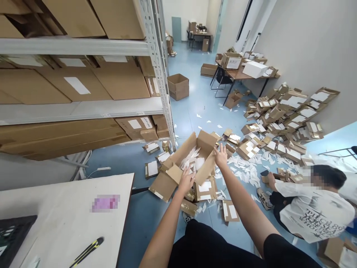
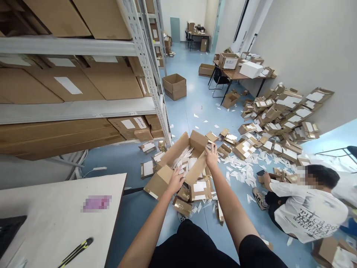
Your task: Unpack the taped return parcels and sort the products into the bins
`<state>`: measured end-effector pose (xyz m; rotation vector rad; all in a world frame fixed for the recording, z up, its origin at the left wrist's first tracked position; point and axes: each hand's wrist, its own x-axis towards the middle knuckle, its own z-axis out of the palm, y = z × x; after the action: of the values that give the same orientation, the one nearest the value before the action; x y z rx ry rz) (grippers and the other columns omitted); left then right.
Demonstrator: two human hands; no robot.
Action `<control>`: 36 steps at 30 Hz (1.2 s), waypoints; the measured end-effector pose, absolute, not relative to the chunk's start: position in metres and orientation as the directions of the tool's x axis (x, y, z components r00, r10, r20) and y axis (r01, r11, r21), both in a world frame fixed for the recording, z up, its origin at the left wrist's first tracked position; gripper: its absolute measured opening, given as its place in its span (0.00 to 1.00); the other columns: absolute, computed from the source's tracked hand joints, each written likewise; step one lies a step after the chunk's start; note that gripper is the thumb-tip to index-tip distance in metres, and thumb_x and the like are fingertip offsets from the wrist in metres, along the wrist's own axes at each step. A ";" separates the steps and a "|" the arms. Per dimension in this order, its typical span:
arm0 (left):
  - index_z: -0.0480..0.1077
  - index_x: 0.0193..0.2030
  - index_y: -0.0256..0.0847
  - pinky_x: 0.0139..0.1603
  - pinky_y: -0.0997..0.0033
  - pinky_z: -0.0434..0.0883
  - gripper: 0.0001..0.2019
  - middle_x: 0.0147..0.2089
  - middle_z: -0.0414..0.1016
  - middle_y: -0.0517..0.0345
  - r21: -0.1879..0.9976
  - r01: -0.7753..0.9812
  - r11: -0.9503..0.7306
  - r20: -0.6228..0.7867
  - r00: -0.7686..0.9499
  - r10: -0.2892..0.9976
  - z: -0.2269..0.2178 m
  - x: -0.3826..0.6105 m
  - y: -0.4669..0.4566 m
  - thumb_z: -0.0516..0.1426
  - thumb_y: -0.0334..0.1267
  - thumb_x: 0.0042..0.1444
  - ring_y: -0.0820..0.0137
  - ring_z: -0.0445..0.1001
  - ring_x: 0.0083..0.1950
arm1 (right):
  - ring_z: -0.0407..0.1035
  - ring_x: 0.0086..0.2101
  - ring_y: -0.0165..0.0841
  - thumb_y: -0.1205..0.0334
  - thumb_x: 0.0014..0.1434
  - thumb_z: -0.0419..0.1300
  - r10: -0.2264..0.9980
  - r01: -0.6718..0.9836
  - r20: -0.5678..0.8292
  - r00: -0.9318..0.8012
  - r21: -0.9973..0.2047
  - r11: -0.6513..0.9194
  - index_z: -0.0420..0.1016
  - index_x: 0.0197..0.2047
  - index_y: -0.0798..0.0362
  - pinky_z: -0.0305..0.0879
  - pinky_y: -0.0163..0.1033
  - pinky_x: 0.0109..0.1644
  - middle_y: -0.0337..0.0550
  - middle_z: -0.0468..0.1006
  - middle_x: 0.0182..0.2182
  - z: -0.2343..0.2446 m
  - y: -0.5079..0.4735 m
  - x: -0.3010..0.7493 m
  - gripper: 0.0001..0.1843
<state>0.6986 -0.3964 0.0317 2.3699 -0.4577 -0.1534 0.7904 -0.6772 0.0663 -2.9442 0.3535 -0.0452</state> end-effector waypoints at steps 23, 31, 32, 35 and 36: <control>0.70 0.68 0.46 0.73 0.50 0.67 0.23 0.70 0.70 0.48 0.606 0.184 -0.774 0.203 0.905 0.374 0.092 0.533 -0.229 0.54 0.39 0.67 0.58 0.68 0.71 | 0.49 0.73 0.53 0.65 0.64 0.57 0.479 0.598 0.361 0.800 -0.550 -0.583 0.66 0.72 0.51 0.55 0.62 0.74 0.53 0.48 0.77 0.095 -0.386 0.748 0.33; 0.64 0.73 0.44 0.74 0.42 0.64 0.29 0.75 0.62 0.42 0.501 0.524 -0.689 0.303 0.639 0.707 0.124 0.362 -0.150 0.57 0.40 0.65 0.50 0.61 0.75 | 0.52 0.72 0.53 0.63 0.64 0.58 0.726 0.783 0.393 0.564 -0.533 -0.319 0.63 0.73 0.52 0.59 0.61 0.72 0.56 0.57 0.74 0.124 -0.256 0.611 0.35; 0.63 0.73 0.44 0.74 0.42 0.63 0.29 0.75 0.61 0.42 0.498 0.552 -0.669 0.316 0.603 0.733 0.129 0.336 -0.142 0.57 0.40 0.65 0.49 0.59 0.76 | 0.52 0.72 0.52 0.62 0.64 0.58 0.745 0.800 0.403 0.531 -0.528 -0.284 0.62 0.74 0.52 0.59 0.61 0.72 0.56 0.57 0.74 0.127 -0.244 0.588 0.35; 0.62 0.74 0.45 0.75 0.41 0.62 0.30 0.78 0.57 0.43 0.501 0.624 -0.599 0.345 0.491 0.800 0.140 0.252 -0.127 0.58 0.41 0.65 0.48 0.56 0.78 | 0.54 0.72 0.50 0.62 0.65 0.57 0.800 0.845 0.431 0.417 -0.509 -0.166 0.62 0.74 0.52 0.60 0.59 0.72 0.56 0.58 0.73 0.131 -0.210 0.510 0.35; 0.62 0.74 0.45 0.75 0.40 0.62 0.30 0.78 0.56 0.44 0.507 0.647 -0.569 0.351 0.448 0.822 0.143 0.224 -0.124 0.58 0.40 0.65 0.48 0.55 0.78 | 0.55 0.71 0.50 0.62 0.65 0.57 0.817 0.855 0.438 0.376 -0.505 -0.123 0.63 0.73 0.53 0.61 0.58 0.72 0.57 0.59 0.73 0.132 -0.199 0.482 0.34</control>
<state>0.2235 -0.1239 0.1432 2.4040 1.2596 0.8288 0.4821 -0.1992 0.1316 -1.9334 -1.4404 -0.0688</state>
